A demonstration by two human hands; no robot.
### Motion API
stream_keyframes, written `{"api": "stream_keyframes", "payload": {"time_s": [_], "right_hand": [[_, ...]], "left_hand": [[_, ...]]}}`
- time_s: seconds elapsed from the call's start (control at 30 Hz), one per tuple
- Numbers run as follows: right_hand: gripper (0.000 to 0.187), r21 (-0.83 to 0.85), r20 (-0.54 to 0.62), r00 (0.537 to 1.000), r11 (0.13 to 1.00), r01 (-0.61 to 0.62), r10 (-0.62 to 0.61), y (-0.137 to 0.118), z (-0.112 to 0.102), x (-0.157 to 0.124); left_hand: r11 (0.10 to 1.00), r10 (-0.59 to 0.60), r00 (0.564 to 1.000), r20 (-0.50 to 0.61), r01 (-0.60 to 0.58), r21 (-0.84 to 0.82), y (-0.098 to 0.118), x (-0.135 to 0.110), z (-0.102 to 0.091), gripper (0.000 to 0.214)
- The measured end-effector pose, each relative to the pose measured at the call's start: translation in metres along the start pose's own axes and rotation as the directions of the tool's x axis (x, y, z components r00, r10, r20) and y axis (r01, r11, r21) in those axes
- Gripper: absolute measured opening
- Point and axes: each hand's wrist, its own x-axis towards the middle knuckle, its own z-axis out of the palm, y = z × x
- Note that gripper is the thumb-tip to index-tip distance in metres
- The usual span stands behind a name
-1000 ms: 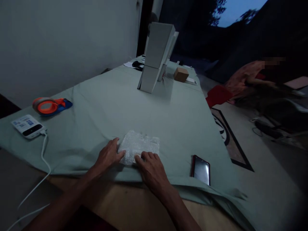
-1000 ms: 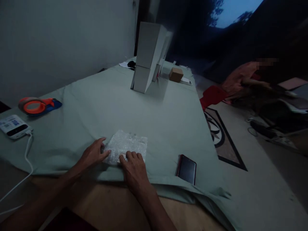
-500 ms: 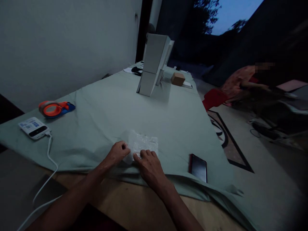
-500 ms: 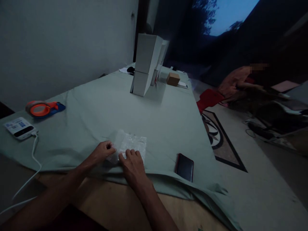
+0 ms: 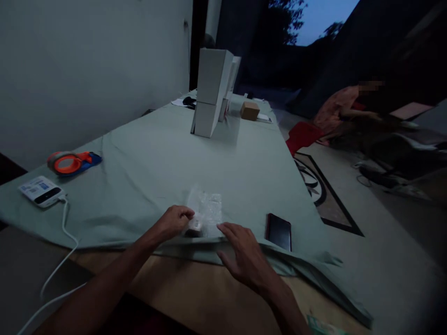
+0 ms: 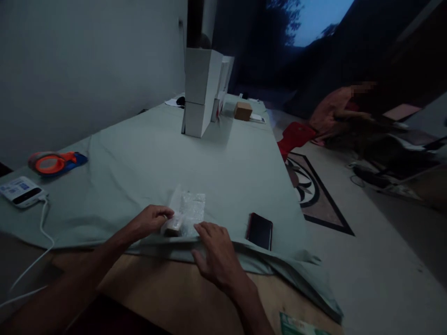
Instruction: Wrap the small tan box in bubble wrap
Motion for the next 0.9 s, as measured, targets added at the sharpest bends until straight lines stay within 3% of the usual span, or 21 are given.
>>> {"api": "stream_keyframes", "payload": {"time_s": [0.07, 0.17, 0.27, 0.4, 0.47, 0.57, 0.63, 0.8, 0.83, 0.9], "right_hand": [[0.045, -0.126, 0.078, 0.993, 0.989, -0.079, 0.089, 0.006, -0.006, -0.011], [0.017, -0.256, 0.197, 0.962, 0.957, -0.138, 0.191, 0.0, -0.005, -0.031], [0.018, -0.186, 0.237, 0.953, 0.971, -0.147, 0.189, -0.02, 0.005, -0.068], [0.02, -0.076, 0.274, 0.928, 0.968, -0.24, 0.252, -0.05, 0.029, -0.129], [0.025, -0.05, 0.267, 0.914, 0.951, -0.304, 0.306, -0.063, 0.042, -0.151], [0.033, 0.005, 0.176, 0.906, 0.92, -0.392, 0.385, -0.079, 0.056, -0.166], [0.035, 0.064, 0.1, 0.902, 0.902, -0.426, 0.419, -0.085, 0.058, -0.168], [0.025, 0.164, -0.105, 0.879, 0.88, -0.446, 0.465, -0.073, 0.032, -0.195], [0.022, 0.141, -0.181, 0.836, 0.855, -0.498, 0.517, -0.064, 0.023, -0.209], [0.018, 0.054, -0.349, 0.7, 0.759, -0.649, 0.623, -0.04, 0.003, -0.241]], "left_hand": [[0.995, 0.052, 0.999, 0.015, -0.053, 0.084, -0.002, 0.0, 0.002, 0.036], [0.973, 0.137, 0.989, 0.054, -0.145, 0.179, -0.006, 0.001, 0.004, 0.034], [0.936, 0.22, 0.969, 0.112, -0.242, 0.257, -0.007, 0.004, 0.003, 0.03], [0.89, 0.24, 0.945, 0.223, -0.306, 0.339, -0.006, 0.005, 0.002, 0.024], [0.861, 0.264, 0.94, 0.216, -0.33, 0.386, -0.007, 0.003, 0.007, 0.021], [0.769, 0.383, 0.919, 0.09, -0.371, 0.521, -0.012, -0.008, 0.022, 0.019], [0.697, 0.491, 0.871, -0.017, -0.381, 0.608, -0.016, -0.017, 0.035, 0.02], [0.596, 0.6, 0.784, -0.157, -0.308, 0.741, -0.026, -0.032, 0.057, 0.023], [0.583, 0.622, 0.765, -0.168, -0.309, 0.751, -0.029, -0.033, 0.06, 0.023], [0.569, 0.667, 0.719, -0.196, -0.321, 0.757, -0.034, -0.033, 0.063, 0.023]]}}
